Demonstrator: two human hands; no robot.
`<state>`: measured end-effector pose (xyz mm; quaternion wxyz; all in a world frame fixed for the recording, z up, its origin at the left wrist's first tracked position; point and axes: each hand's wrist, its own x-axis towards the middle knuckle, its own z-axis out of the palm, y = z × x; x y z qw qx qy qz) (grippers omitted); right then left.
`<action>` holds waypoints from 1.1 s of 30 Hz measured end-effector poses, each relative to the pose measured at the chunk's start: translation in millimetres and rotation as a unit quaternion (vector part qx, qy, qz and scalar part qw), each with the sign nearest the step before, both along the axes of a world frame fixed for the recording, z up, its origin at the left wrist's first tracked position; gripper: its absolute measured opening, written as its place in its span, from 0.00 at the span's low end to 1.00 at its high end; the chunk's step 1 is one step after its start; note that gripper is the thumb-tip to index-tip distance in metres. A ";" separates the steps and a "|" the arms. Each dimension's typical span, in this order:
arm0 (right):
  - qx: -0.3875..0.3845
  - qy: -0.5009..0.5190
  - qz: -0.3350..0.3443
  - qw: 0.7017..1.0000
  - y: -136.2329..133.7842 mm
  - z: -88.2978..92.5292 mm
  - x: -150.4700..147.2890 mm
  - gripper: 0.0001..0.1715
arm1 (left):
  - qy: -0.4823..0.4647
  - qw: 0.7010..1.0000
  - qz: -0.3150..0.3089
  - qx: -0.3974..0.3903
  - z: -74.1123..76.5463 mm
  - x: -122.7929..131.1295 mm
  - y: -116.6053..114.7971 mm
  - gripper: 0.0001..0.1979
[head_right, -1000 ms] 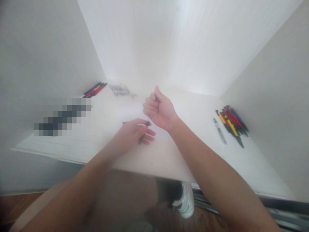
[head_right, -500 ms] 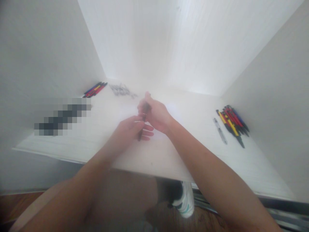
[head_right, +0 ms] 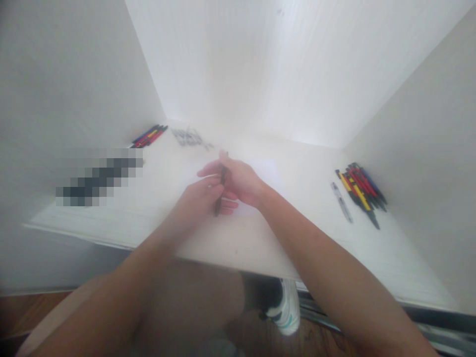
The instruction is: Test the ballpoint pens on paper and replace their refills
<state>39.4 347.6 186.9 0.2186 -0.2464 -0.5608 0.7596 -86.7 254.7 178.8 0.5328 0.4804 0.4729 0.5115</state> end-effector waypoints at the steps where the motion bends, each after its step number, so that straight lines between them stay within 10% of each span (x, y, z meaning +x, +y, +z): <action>1: -0.001 0.002 0.001 1.000 0.0 -0.7 -0.2 0.38 | 0.002 1.000 -0.002 0.001 -0.7 -0.1 0.6 0.06; 33: -0.024 0.005 0.010 1.000 -6.2 -1.1 -4.8 0.37 | 0.011 0.998 0.057 0.005 2.1 2.2 -0.7 0.03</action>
